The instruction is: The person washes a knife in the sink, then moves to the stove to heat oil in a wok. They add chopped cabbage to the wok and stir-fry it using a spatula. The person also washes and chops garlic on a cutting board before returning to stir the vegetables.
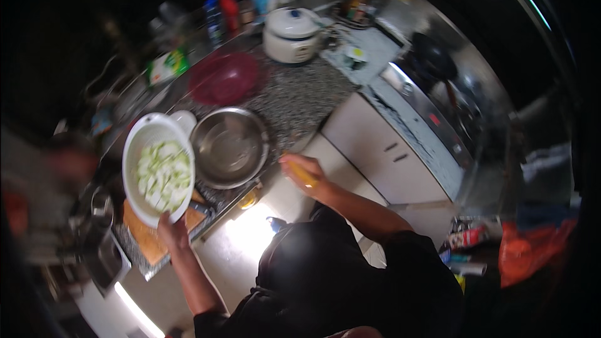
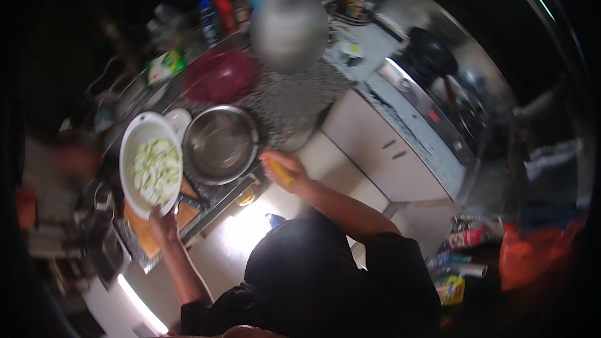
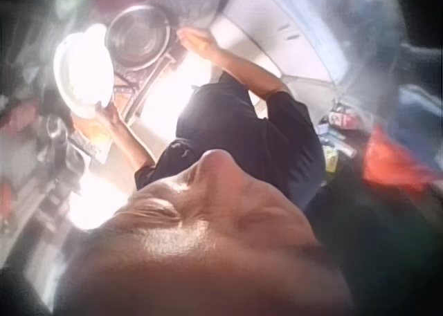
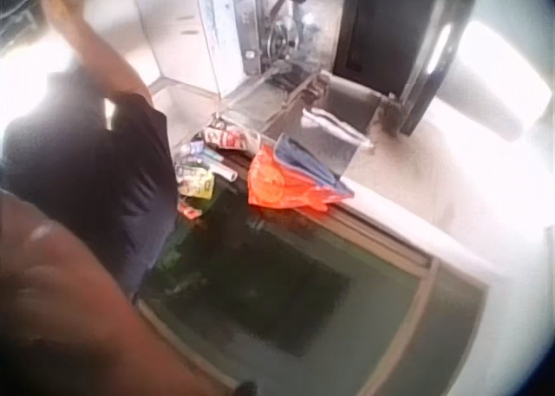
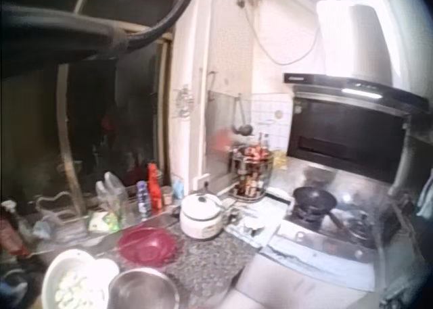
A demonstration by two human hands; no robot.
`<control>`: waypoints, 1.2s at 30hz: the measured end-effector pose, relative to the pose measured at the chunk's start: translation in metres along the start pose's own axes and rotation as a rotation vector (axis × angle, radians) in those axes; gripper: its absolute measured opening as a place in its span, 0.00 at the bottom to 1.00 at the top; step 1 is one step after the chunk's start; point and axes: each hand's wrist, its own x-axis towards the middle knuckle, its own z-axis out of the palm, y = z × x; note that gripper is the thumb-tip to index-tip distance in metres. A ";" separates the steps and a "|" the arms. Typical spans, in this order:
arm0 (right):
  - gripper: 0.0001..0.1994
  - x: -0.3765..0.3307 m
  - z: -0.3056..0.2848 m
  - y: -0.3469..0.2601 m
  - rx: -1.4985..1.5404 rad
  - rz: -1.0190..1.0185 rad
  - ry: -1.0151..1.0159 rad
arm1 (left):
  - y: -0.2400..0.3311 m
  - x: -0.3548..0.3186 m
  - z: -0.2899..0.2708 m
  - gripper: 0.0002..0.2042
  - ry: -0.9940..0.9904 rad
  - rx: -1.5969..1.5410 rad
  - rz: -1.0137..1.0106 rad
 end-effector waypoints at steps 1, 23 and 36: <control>0.07 0.017 0.007 -0.033 0.101 0.337 0.076 | 0.007 -0.011 0.016 0.26 -0.028 -0.079 -0.027; 0.09 -0.124 -0.387 -0.046 0.505 0.512 1.034 | -0.164 -0.090 0.384 0.25 -0.418 0.060 -0.288; 0.09 -0.207 -0.440 -0.079 0.240 0.359 1.519 | -0.282 -0.167 0.674 0.23 -0.820 0.408 -0.271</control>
